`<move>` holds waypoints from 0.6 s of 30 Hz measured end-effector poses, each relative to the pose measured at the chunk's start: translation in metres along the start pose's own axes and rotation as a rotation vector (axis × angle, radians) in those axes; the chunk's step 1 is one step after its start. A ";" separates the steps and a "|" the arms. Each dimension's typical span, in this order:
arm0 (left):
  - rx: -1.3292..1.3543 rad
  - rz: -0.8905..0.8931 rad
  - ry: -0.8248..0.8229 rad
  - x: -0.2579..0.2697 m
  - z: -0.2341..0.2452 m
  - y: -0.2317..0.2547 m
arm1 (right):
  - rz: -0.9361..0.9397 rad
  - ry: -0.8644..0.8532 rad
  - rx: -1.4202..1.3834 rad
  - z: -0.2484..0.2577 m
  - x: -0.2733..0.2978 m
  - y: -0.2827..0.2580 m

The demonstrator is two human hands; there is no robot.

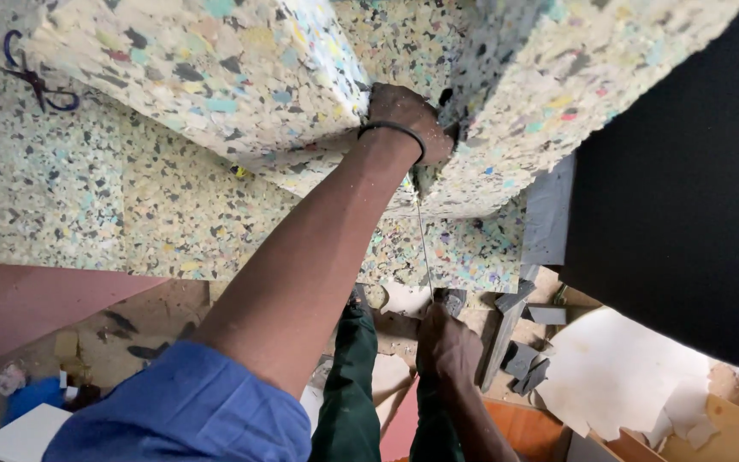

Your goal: Measuring, cutting, and applying glue to foam blocks for furniture upholstery

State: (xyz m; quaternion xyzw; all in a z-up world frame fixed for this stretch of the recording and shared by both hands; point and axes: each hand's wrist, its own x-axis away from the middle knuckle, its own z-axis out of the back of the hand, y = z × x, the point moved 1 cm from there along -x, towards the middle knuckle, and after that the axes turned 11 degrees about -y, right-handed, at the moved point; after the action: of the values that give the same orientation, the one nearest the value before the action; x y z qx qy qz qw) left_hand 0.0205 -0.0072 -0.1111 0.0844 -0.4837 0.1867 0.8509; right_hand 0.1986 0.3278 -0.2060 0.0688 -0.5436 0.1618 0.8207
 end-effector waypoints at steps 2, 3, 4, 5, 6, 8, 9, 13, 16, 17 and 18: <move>-0.001 -0.028 0.019 0.010 0.003 0.005 | 0.042 0.080 0.038 0.018 -0.024 -0.016; -0.044 -0.035 0.001 0.014 0.004 0.007 | 0.041 0.122 0.058 0.040 -0.039 -0.036; -0.086 -0.034 -0.017 0.018 0.005 0.007 | 0.047 0.163 0.079 0.062 -0.056 -0.058; -0.084 -0.032 -0.019 0.020 0.005 0.009 | 0.049 0.161 0.082 0.094 -0.068 -0.079; -0.085 -0.032 -0.009 0.021 0.003 0.010 | 0.012 0.103 0.006 0.125 -0.079 -0.099; -0.087 -0.035 -0.001 0.023 0.002 0.009 | -0.029 0.041 -0.070 0.144 -0.083 -0.117; -0.103 -0.013 -0.012 0.023 0.003 0.007 | 0.036 0.115 -0.093 0.135 -0.075 -0.115; 0.127 -0.027 -0.075 0.013 -0.005 0.002 | -0.014 0.003 -0.020 0.073 -0.048 -0.060; 0.132 0.052 -0.033 -0.015 -0.011 -0.007 | -0.047 -0.075 0.050 0.010 0.009 -0.021; 0.134 0.049 -0.030 -0.006 -0.007 -0.002 | -0.049 -0.072 0.052 0.004 0.010 -0.010; 0.105 0.030 -0.046 0.004 -0.005 -0.001 | -0.047 -0.048 0.016 -0.005 0.011 -0.003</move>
State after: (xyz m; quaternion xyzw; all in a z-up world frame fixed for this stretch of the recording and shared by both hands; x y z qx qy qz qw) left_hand 0.0267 -0.0051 -0.1107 0.1260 -0.4941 0.2223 0.8310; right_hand 0.2076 0.3280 -0.1978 0.0918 -0.5601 0.1452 0.8104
